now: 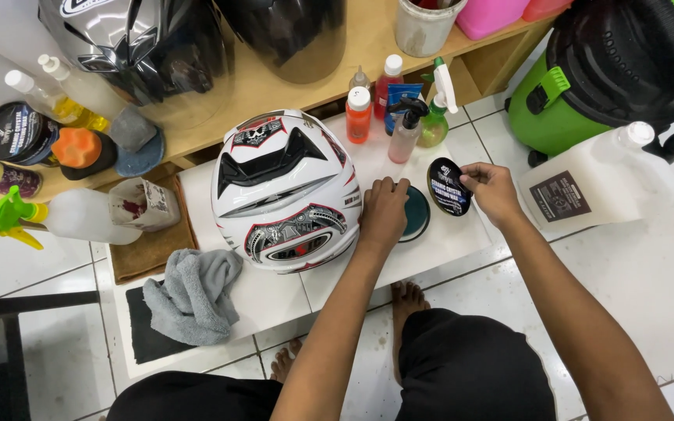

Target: The person sits on the floor and uses a blue foam applicator to apply a substance to a white motorcycle helmet with red and black graphics. They rub the applicator over the helmet's surface in circular motions, covering the top and sides. The person then places the applicator into a small container of yellow paste and continues the process.

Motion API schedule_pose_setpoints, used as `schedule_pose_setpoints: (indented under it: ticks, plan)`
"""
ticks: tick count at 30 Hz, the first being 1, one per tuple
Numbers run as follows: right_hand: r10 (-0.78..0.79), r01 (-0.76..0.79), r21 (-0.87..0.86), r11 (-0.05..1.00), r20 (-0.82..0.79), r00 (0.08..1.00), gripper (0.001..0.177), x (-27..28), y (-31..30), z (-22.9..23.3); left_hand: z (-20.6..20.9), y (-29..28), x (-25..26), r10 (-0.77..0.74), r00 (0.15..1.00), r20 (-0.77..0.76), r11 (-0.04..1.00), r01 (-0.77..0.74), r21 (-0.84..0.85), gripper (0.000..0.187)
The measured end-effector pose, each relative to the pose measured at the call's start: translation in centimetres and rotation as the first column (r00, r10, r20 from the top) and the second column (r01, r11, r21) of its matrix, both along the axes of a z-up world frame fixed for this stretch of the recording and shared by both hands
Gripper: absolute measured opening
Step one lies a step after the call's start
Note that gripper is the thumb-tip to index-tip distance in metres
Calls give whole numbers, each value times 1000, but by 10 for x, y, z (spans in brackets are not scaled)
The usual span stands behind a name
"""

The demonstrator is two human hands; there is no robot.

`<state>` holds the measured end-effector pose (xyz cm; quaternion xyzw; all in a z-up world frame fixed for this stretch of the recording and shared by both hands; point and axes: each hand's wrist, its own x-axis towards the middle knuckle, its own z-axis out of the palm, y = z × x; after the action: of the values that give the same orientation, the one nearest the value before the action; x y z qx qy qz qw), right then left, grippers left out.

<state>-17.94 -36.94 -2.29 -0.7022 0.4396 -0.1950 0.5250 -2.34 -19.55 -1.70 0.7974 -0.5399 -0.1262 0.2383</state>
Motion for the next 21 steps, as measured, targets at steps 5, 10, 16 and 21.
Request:
schedule_pose_setpoints:
  ticks: [5, 10, 16, 21]
  plan:
    - [-15, 15, 1, 1000, 6, 1000, 17, -3, 0, -4, 23, 6, -6, -47, 998, 40, 997, 45, 61, 32]
    - [-20, 20, 7, 1000, 13, 1000, 16, -6, -1, -10, 3, 3, -8, -46, 992, 115, 998, 40, 45, 19]
    - [-21, 20, 12, 1000, 29, 999, 16, -8, -2, -7, 8, 4, -8, -34, 987, 154, 998, 41, -43, 18]
    - [-21, 20, 19, 1000, 47, 999, 16, -9, -3, -13, 2, 1, -11, -70, 986, 149, 997, 71, 3, 29]
